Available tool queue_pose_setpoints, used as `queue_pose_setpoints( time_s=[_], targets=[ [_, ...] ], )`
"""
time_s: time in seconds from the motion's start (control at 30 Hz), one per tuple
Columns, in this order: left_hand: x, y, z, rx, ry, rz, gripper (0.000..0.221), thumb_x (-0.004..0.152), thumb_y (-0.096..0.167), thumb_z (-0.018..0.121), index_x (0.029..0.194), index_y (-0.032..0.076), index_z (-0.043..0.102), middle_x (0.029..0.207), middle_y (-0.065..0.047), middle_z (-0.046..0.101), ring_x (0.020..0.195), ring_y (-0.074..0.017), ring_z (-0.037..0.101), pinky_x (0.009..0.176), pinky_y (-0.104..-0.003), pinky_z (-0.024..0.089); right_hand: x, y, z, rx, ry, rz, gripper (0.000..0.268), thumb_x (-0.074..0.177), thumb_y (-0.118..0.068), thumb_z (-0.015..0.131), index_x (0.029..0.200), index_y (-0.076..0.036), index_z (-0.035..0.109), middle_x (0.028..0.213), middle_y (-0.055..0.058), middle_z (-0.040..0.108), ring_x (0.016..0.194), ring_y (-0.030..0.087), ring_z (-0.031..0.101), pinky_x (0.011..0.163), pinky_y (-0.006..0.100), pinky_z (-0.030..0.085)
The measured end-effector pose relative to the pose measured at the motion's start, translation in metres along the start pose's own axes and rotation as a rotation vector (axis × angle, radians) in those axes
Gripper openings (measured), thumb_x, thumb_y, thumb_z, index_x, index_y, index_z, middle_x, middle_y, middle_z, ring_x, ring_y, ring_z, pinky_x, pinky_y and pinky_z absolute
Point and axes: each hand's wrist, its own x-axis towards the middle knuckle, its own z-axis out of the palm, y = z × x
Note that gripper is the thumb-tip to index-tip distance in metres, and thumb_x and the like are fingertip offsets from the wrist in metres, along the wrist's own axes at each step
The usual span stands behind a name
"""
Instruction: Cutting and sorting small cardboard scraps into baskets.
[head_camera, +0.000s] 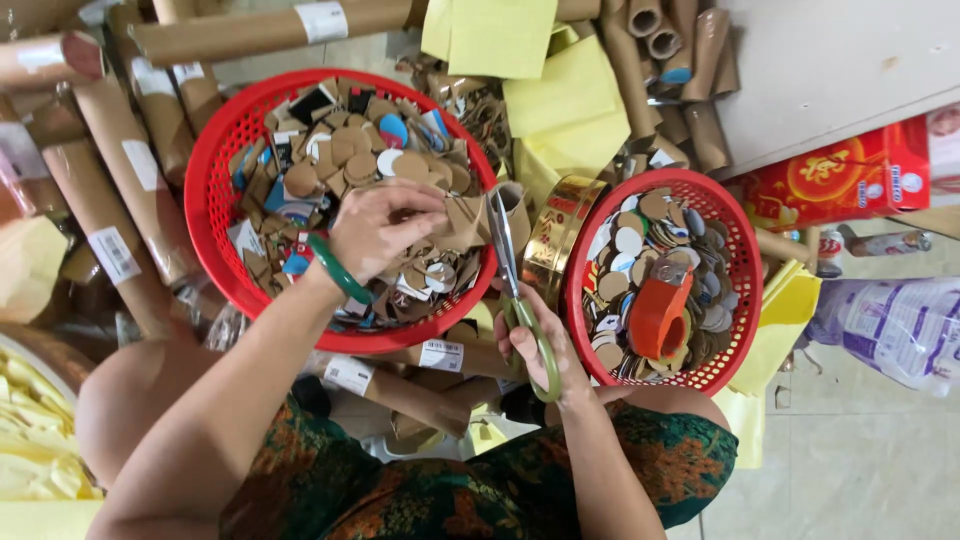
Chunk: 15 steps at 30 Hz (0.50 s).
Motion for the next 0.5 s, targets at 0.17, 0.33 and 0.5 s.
queue_pose_setpoints(
  time_s=[0.17,0.33,0.5],
  targets=[
    [0.000,0.021,0.006,-0.172,0.285,0.037,0.023,0.084,0.012,0.079,0.105,0.003,0.074,0.110,-0.010,0.075,0.097,-0.0197,0.075,0.089,-0.032,0.063,-0.013,-0.005,0.011,-0.014,-0.028,-0.084,0.114,0.077,-0.075,0.073,0.153,0.003,0.039,0.097,0.005,0.060,0.083,0.013,0.059,0.074,0.027,0.049],
    [0.001,0.051,0.000,-0.231,0.498,0.243,0.048,0.075,0.006,0.076,0.119,-0.001,0.059,0.113,-0.009,0.065,0.104,-0.0151,0.062,0.086,-0.030,0.056,-0.028,-0.021,0.025,0.115,-0.053,-0.156,0.112,0.080,-0.071,0.075,0.154,0.003,0.035,0.104,0.007,0.060,0.090,0.015,0.057,0.081,0.029,0.048],
    [0.001,0.054,-0.001,-0.324,0.401,-0.013,0.021,0.084,0.011,0.077,0.103,0.002,0.071,0.115,-0.009,0.069,0.091,-0.0179,0.068,0.077,-0.029,0.059,-0.038,-0.042,0.032,-0.003,-0.058,-0.293,0.105,0.087,-0.070,0.068,0.156,0.001,0.035,0.107,0.005,0.060,0.093,0.015,0.058,0.085,0.030,0.050]
  ],
)
